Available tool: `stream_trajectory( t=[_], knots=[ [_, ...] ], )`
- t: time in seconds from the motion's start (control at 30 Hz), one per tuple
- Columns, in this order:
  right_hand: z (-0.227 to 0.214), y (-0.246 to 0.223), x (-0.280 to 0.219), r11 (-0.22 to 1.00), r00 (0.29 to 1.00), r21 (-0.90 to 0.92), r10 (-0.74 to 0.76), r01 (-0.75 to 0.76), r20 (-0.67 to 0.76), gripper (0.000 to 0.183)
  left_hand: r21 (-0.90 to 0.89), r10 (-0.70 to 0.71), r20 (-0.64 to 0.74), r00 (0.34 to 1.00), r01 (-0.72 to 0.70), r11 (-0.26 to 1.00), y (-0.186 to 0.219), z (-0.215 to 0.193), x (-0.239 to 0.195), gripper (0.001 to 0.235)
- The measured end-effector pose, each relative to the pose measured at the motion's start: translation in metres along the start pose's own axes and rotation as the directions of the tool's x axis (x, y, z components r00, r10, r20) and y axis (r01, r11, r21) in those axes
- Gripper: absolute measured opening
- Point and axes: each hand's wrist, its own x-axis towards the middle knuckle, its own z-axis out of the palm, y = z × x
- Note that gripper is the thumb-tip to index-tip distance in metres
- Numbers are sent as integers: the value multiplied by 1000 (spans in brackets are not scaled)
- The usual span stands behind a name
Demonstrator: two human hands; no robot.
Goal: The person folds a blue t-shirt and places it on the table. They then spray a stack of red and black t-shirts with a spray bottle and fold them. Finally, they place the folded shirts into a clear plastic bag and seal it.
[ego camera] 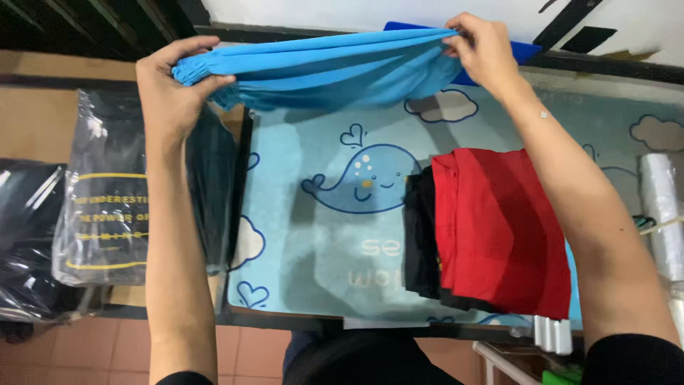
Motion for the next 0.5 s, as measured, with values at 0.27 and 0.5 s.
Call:
stream_trajectory(
  t=[0.27,0.5],
  knots=[
    [26,31,-56,949,818,-221,306,-224,488,14,87,-407,49,912,402,912,3,59,-108,37],
    [89,62,-79,883,402,-345,456,-320,794,20,471,-589,282,757,426,773,-9,128,-238,50]
  ],
)
